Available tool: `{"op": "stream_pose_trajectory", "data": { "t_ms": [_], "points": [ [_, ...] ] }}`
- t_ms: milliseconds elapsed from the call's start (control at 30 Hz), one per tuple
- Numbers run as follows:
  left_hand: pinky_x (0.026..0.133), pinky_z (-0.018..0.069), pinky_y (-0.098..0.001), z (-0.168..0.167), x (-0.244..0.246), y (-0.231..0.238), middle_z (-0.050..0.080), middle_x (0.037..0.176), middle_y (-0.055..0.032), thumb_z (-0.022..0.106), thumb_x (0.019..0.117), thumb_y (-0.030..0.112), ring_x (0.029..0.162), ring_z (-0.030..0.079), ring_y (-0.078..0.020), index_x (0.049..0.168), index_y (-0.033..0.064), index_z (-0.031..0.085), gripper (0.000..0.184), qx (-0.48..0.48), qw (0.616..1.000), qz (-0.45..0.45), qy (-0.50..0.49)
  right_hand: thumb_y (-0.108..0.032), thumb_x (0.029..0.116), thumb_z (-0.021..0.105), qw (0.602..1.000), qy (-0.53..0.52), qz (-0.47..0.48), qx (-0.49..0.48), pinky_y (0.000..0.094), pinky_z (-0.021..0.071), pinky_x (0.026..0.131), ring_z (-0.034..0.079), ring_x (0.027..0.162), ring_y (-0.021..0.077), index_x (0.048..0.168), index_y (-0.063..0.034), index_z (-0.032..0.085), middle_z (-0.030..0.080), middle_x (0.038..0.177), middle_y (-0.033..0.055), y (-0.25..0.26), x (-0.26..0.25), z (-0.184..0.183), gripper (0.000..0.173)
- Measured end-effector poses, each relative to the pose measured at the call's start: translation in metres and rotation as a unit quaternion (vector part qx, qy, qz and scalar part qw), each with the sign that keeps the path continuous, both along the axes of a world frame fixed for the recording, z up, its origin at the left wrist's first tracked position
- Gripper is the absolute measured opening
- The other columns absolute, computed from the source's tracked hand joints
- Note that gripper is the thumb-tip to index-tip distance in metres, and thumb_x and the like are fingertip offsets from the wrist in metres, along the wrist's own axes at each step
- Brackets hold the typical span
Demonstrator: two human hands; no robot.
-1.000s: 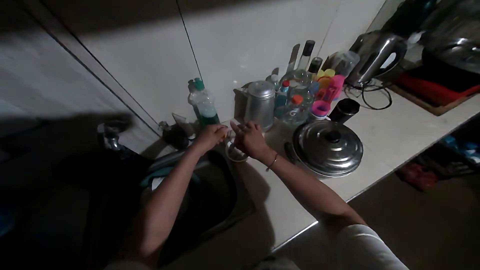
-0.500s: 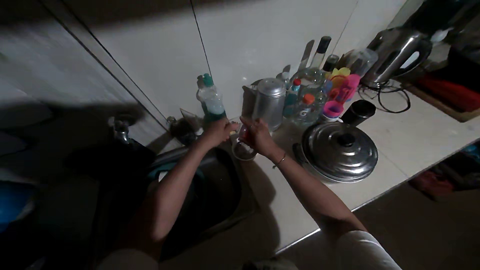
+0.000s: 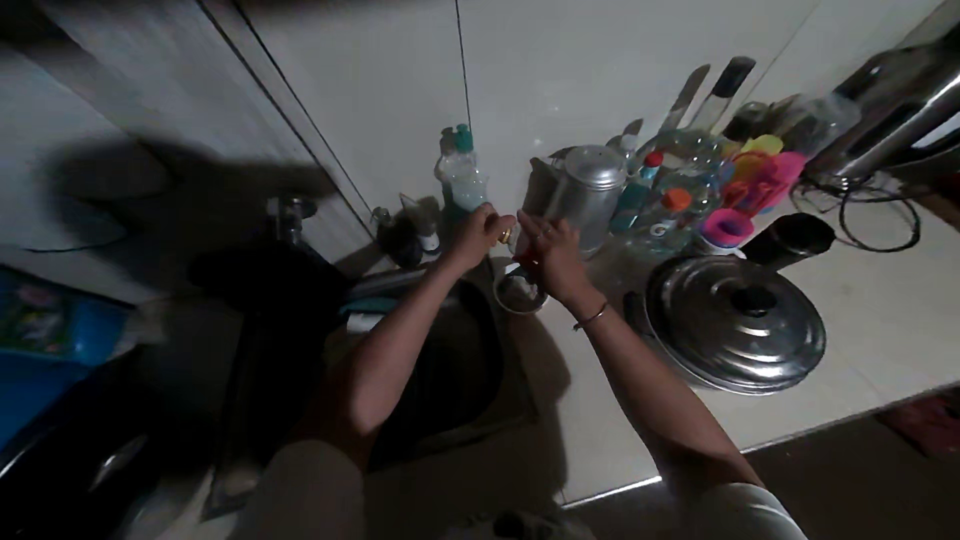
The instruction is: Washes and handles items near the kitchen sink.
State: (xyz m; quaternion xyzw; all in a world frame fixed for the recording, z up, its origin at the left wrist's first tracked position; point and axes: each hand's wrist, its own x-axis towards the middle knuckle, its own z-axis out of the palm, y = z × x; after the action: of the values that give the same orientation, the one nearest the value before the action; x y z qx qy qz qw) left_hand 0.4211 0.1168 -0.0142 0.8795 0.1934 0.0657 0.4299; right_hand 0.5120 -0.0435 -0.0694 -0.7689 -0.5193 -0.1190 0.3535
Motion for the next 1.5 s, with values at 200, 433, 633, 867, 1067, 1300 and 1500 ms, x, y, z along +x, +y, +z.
{"op": "stream_pose_trajectory", "data": {
  "t_ms": [200, 433, 633, 867, 1067, 1300, 1500],
  "points": [
    [0.09, 0.0523, -0.0558, 0.005, 0.001, -0.01, 0.067, 0.101, -0.0229, 0.055, 0.106, 0.039, 0.097, 0.067, -0.0372, 0.115, -0.0047, 0.062, 0.045, 0.13, 0.991, -0.023, 0.015, -0.02, 0.0861, 0.08, 1.0, -0.001, -0.013, 0.01, 0.0625, 0.0475, 0.091, 0.06, 0.118, 0.0474, 0.138, -0.0002, 0.062, 0.065, 0.133, 0.0227, 0.001, -0.003, -0.015, 0.059],
    [0.097, 0.0537, -0.0376, -0.005, -0.002, 0.002, 0.064, 0.127, -0.0201, 0.067, 0.0967, 0.004, 0.112, 0.065, -0.0253, 0.126, -0.0023, 0.065, 0.03, 0.045, 0.977, -0.183, -0.101, -0.019, 0.0865, 0.083, 0.985, 0.168, 0.038, 0.034, 0.0573, 0.0452, 0.103, 0.063, 0.114, 0.0416, 0.144, 0.0039, 0.054, 0.067, 0.129, 0.0222, -0.007, -0.003, -0.032, 0.068],
    [0.101, 0.0536, -0.0386, 0.009, -0.003, 0.004, 0.063, 0.131, -0.02, 0.068, 0.0972, 0.006, 0.117, 0.065, -0.0246, 0.135, -0.0016, 0.058, 0.039, -0.022, 0.988, -0.141, -0.058, -0.02, 0.0857, 0.084, 0.978, 0.206, 0.021, 0.033, 0.0574, 0.0489, 0.098, 0.061, 0.114, 0.0442, 0.149, 0.0009, 0.049, 0.066, 0.126, 0.0254, -0.006, -0.008, -0.03, 0.075],
    [0.099, 0.0527, -0.0452, 0.017, 0.003, -0.002, 0.071, 0.114, -0.0193, 0.06, 0.1046, 0.019, 0.105, 0.069, -0.0271, 0.123, -0.0035, 0.067, 0.03, 0.091, 0.99, -0.107, 0.031, -0.016, 0.0829, 0.086, 0.993, 0.108, -0.003, 0.044, 0.0616, 0.0473, 0.099, 0.061, 0.117, 0.0456, 0.145, 0.0022, 0.053, 0.065, 0.133, 0.0214, -0.003, -0.008, -0.037, 0.072],
    [0.105, 0.0504, -0.04, 0.018, 0.009, 0.001, 0.064, 0.134, -0.019, 0.067, 0.0947, -0.001, 0.121, 0.064, -0.0259, 0.137, -0.001, 0.058, 0.044, 0.026, 0.977, -0.213, -0.015, -0.017, 0.0846, 0.085, 0.988, 0.146, 0.008, 0.042, 0.0581, 0.0472, 0.1, 0.062, 0.114, 0.0427, 0.142, 0.0034, 0.055, 0.067, 0.128, 0.0221, -0.002, -0.004, -0.036, 0.068],
    [0.092, 0.0534, -0.0578, 0.016, 0.005, 0.003, 0.067, 0.108, -0.0219, 0.058, 0.1046, 0.02, 0.102, 0.067, -0.037, 0.117, -0.0025, 0.064, 0.027, 0.217, 0.959, -0.161, 0.079, -0.006, 0.0923, 0.071, 0.965, 0.262, -0.017, 0.025, 0.0483, 0.0484, 0.105, 0.061, 0.119, 0.0357, 0.14, 0.0009, 0.059, 0.064, 0.131, 0.0232, 0.005, -0.018, -0.033, 0.05],
    [0.108, 0.0415, -0.0655, 0.017, 0.01, 0.004, 0.058, 0.136, -0.029, 0.059, 0.1046, 0.036, 0.127, 0.056, -0.0479, 0.14, -0.0027, 0.054, 0.052, 0.25, 0.953, -0.132, 0.114, -0.016, 0.0896, 0.076, 0.974, 0.224, -0.019, -0.021, 0.0561, 0.0421, 0.109, 0.055, 0.131, 0.0413, 0.143, -0.0004, 0.058, 0.062, 0.141, 0.02, 0.008, -0.011, -0.022, 0.059]
  ]
}}
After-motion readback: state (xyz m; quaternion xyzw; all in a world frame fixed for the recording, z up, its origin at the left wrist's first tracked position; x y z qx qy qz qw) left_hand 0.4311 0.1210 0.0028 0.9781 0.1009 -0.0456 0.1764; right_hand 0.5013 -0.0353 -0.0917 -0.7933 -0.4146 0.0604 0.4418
